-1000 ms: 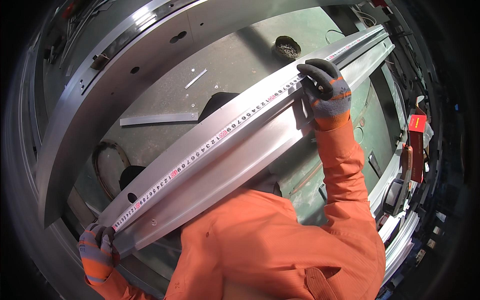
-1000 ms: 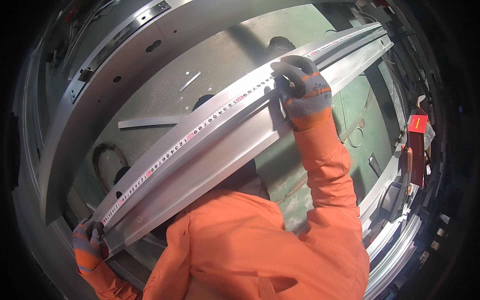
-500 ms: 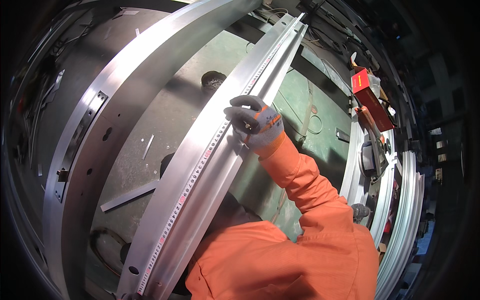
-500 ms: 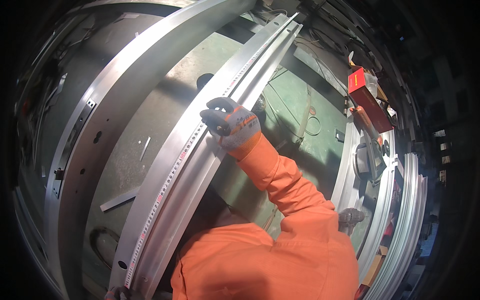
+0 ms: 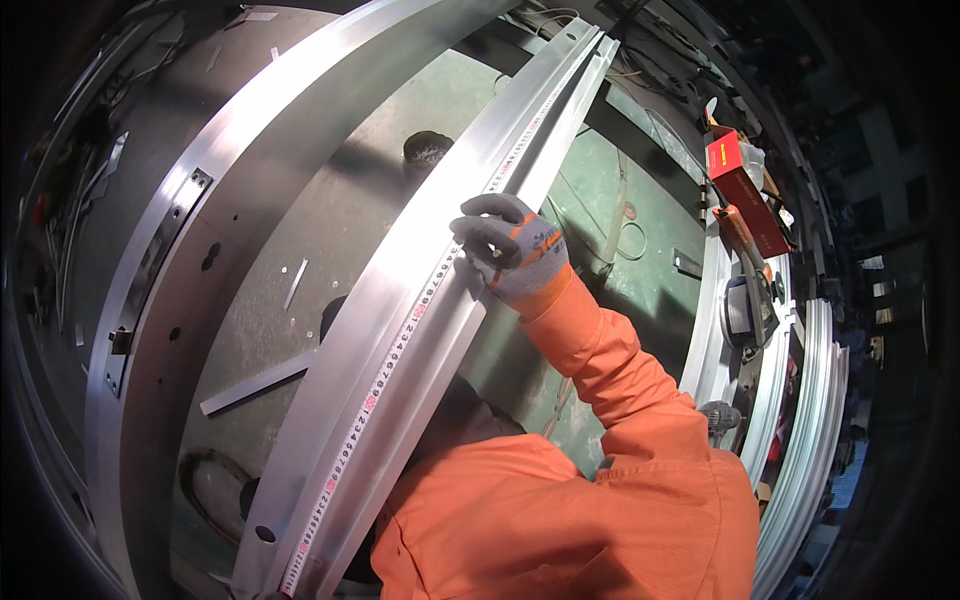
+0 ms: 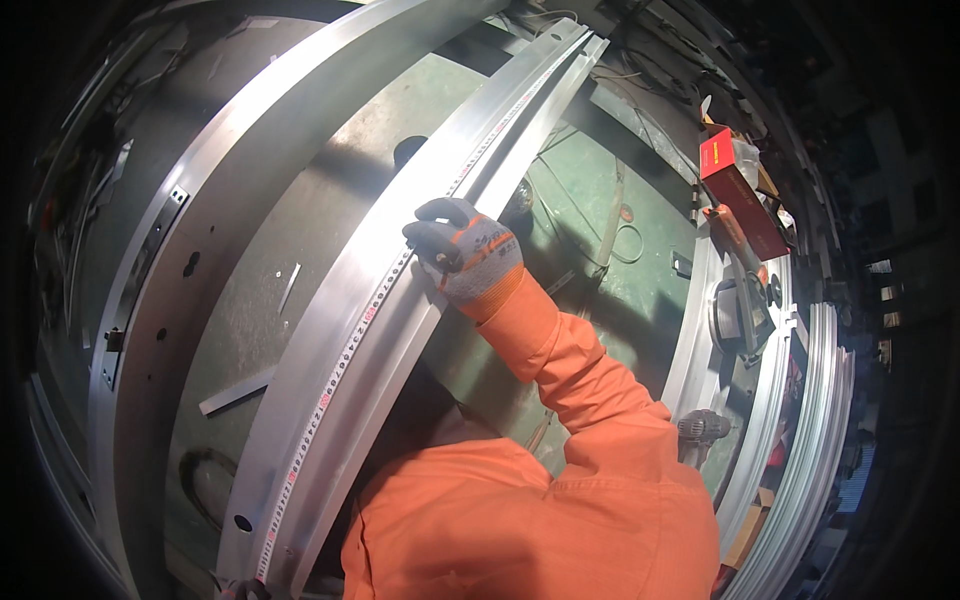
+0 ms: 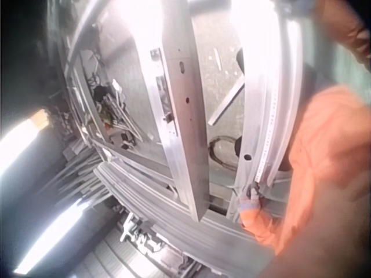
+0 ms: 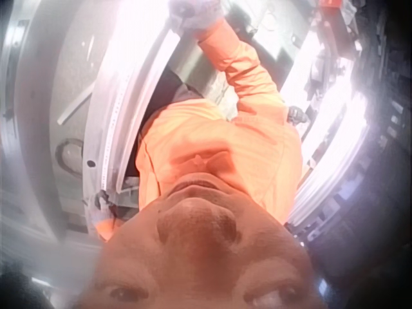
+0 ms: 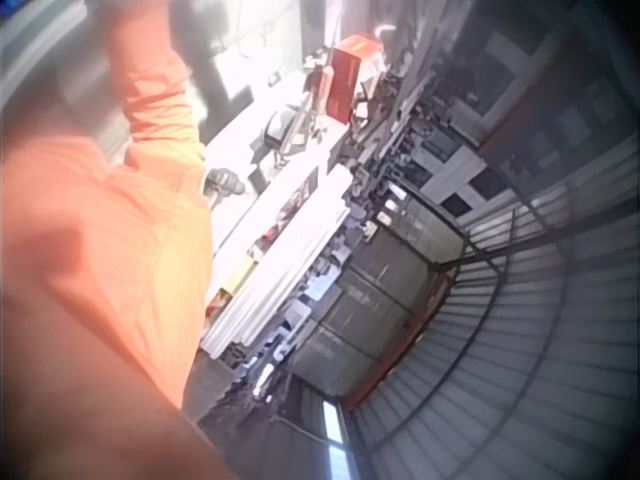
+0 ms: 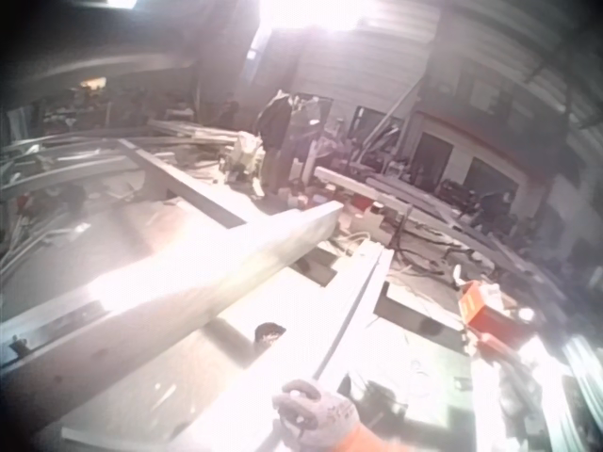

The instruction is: The person aligns a long curved metal panel against a larger curved structure, then uses a pencil to mark points along the seam. The person then measures the panel with a tape measure and marks additional points, and finally uses a square to draw perpendicular lines on the panel.

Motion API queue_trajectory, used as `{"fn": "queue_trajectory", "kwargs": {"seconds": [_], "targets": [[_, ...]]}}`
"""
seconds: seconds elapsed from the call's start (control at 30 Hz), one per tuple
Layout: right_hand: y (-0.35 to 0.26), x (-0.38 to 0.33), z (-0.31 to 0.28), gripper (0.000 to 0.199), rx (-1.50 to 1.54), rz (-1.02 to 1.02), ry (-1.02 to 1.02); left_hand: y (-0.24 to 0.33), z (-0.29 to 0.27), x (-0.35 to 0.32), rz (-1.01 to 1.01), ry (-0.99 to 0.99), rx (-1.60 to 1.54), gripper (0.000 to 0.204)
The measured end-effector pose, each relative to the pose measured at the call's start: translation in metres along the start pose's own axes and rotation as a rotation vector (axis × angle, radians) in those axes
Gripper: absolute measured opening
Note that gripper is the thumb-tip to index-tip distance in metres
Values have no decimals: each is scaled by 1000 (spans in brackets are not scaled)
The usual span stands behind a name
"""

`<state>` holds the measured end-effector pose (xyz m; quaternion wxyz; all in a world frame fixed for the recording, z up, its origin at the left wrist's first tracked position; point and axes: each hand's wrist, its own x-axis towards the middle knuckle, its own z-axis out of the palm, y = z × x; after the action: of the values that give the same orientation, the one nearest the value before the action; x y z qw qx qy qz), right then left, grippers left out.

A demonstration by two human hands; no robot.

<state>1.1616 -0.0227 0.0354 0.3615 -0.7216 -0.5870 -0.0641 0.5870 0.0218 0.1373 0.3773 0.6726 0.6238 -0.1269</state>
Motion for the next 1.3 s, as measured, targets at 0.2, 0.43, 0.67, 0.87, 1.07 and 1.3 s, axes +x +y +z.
{"fn": "queue_trajectory", "kwargs": {"seconds": [0.2,0.43,0.67,0.87,1.07,1.3], "targets": [[-7,5,6,35,37,-26,-21,-31,12,-12,-60,24,-252,25],[3,-16,6,38,231,94,-49,-16,21,4,-37,126,-18,17],[-19,-8,-5,38,449,217,43,-27,37,0,95,262,186,25],[-55,6,-2,38,693,-25,-172,-6,34,10,-38,155,224,26],[-109,2,7,18,954,443,-691,-9,37,8,-49,189,269,26],[-116,13,20,11,664,59,-848,-7,40,5,-26,212,277,28]]}}
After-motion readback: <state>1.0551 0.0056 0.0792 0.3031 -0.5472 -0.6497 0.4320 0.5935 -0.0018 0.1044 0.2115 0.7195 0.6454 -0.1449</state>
